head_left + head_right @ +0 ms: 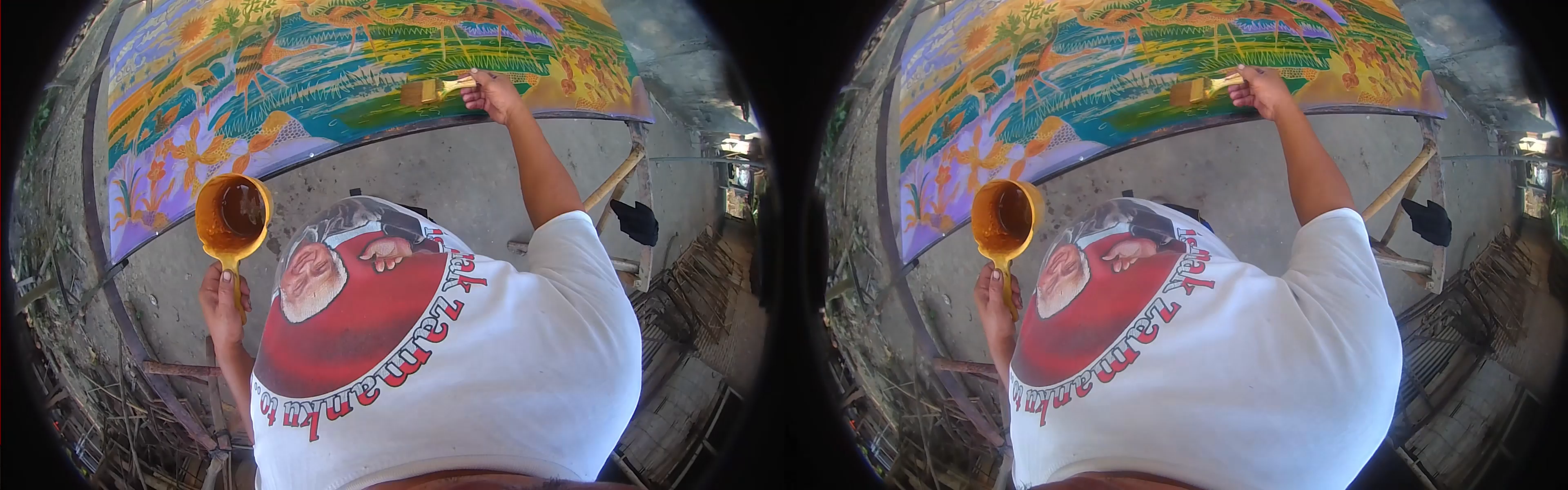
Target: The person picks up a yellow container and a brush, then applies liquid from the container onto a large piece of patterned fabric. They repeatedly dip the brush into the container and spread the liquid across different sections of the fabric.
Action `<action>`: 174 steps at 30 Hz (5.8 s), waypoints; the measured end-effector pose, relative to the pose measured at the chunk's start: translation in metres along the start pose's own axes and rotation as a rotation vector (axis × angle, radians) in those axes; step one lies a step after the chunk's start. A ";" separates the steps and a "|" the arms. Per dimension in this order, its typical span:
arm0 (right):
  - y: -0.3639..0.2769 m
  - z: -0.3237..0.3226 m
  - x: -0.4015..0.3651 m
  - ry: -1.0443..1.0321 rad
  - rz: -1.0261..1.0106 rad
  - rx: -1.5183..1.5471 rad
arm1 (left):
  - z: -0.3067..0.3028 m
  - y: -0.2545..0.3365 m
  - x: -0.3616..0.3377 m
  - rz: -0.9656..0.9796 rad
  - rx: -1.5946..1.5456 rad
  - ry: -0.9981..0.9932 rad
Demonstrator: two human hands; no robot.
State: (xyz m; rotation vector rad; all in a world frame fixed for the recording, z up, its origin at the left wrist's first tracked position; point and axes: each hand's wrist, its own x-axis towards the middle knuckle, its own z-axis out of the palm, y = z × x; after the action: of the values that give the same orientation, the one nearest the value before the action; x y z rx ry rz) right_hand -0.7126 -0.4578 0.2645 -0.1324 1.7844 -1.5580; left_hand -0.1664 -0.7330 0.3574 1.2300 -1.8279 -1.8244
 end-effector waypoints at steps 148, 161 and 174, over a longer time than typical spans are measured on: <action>0.033 0.207 -0.015 0.528 -0.164 0.301 | -0.175 -0.090 0.027 -0.021 0.025 -0.127; 0.039 0.386 -0.018 -0.036 -0.083 0.111 | -0.177 -0.066 0.032 -0.070 0.004 -0.104; 0.025 0.236 0.046 0.558 -0.224 0.204 | -0.170 -0.055 0.028 -0.005 0.024 -0.081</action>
State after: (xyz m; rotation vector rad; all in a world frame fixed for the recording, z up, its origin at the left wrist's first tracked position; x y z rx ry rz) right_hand -0.5976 -0.6664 0.2262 0.2321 2.0614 -2.0760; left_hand -0.0419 -0.8597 0.3246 1.1866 -1.8964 -1.8867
